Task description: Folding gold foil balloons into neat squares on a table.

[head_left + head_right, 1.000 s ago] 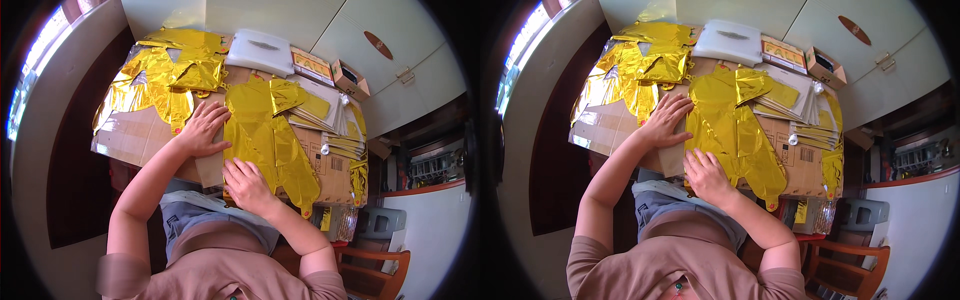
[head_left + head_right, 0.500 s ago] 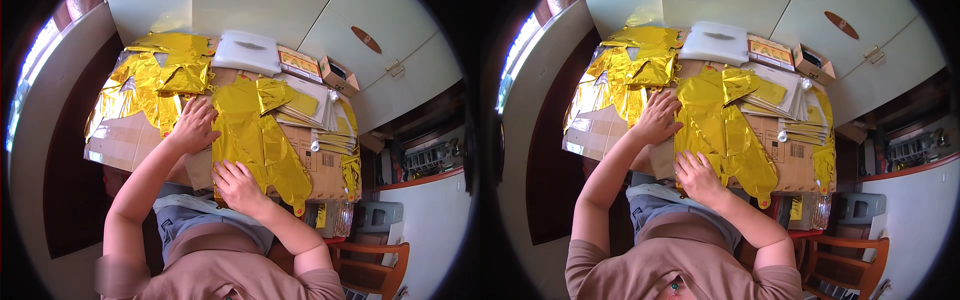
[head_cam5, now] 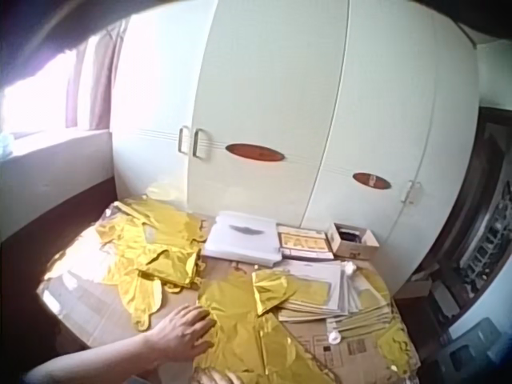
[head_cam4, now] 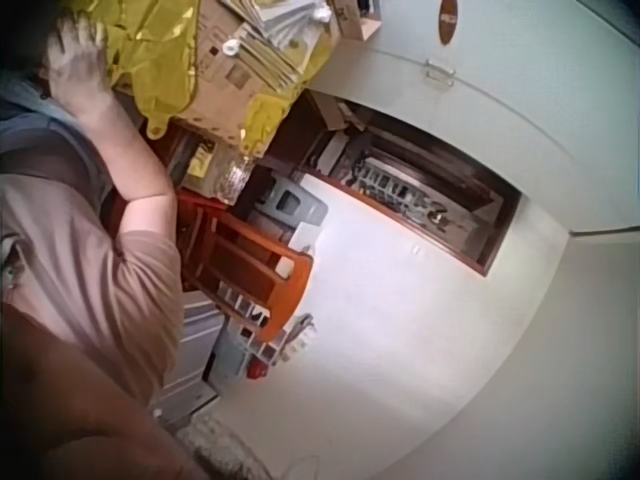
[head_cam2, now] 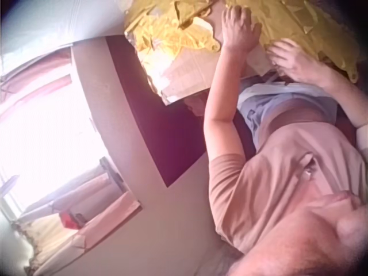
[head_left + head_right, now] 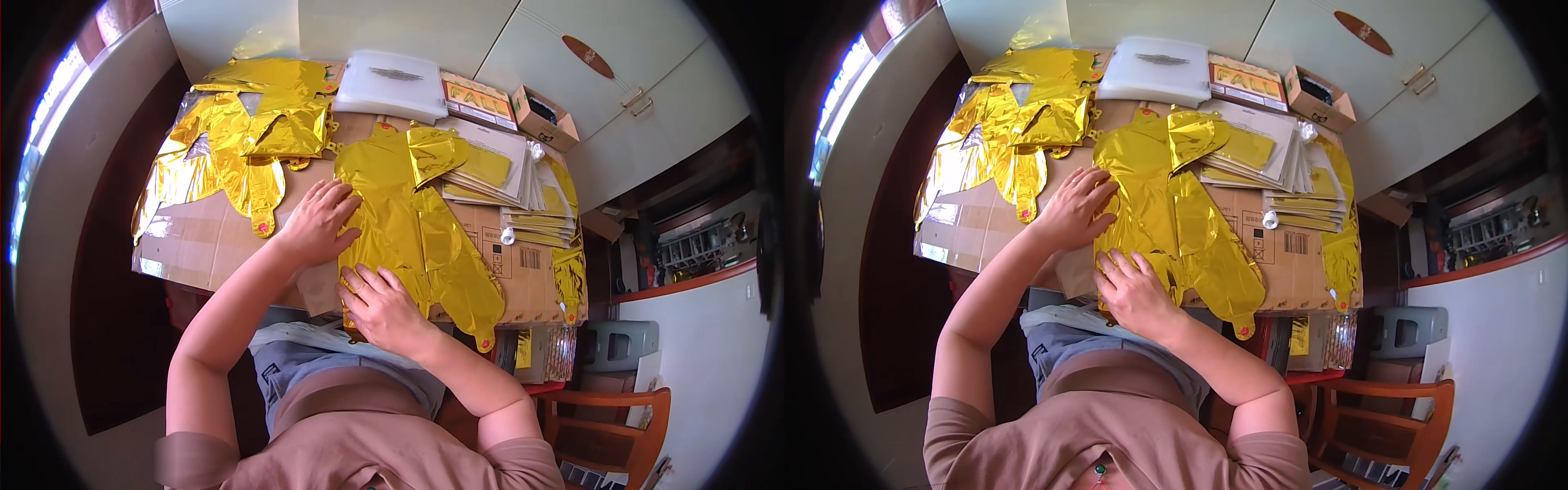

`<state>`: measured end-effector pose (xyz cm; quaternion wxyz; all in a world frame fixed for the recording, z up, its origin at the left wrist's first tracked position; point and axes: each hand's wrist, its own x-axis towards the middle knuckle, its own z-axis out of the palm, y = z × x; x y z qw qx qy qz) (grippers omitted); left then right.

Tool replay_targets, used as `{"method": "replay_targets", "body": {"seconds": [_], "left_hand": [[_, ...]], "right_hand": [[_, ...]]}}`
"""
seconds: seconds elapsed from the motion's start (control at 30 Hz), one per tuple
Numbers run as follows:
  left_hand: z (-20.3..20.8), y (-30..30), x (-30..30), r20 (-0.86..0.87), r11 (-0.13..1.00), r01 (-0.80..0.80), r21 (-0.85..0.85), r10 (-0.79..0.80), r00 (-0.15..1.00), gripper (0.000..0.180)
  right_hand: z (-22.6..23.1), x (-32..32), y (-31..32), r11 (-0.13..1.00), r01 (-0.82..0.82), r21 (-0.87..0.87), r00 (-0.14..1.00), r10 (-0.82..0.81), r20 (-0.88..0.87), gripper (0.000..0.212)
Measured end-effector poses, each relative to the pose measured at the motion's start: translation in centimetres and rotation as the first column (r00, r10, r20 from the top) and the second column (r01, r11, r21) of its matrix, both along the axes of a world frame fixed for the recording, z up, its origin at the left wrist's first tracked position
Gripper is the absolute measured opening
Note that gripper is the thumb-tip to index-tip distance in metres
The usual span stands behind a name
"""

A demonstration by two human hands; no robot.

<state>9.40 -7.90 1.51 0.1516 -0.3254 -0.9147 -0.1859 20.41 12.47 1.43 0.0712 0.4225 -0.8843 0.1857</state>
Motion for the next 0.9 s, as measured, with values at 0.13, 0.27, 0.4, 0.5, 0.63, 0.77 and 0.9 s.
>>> {"method": "replay_targets", "body": {"seconds": [0.13,0.27,0.4,0.5,0.63,0.77,0.9], "left_hand": [[-0.6,-0.7,-0.5,0.090,0.994,-0.015,0.106,0.006,0.996,0.062],[-0.1,-1.1,-0.5,0.095,1.000,0.025,0.010,-0.026,0.995,0.070],[-0.7,-1.2,-0.5,0.069,0.999,0.041,-0.010,-0.040,0.997,0.071],[-0.6,-1.4,-0.3,0.076,0.999,0.033,-0.033,-0.031,0.997,0.071],[-0.4,-1.4,-0.2,0.082,0.999,0.025,-0.048,-0.021,0.996,0.072],[-0.6,-1.2,-0.4,0.076,0.999,0.031,-0.042,-0.027,0.997,0.071],[-0.4,-1.3,-0.3,0.087,0.999,0.027,-0.044,-0.023,0.996,0.071]], "right_hand": [[0.1,0.1,0.0,1.000,-0.002,0.004,1.000,0.002,0.008,0.044],[0.3,0.2,0.5,0.999,-0.022,-0.043,0.999,0.023,0.037,0.044],[1.5,-0.1,2.6,0.959,-0.070,-0.275,0.966,0.134,0.221,0.038],[3.3,-1.1,5.6,0.861,0.308,-0.406,0.931,-0.185,0.314,0.025],[3.9,-4.2,11.9,0.651,0.728,-0.214,0.681,-0.651,0.336,0.040],[2.8,-7.2,16.0,0.589,0.807,0.035,0.503,-0.718,0.481,0.046],[4.2,-8.9,16.3,0.654,0.736,0.171,0.320,-0.560,0.764,0.037]]}}
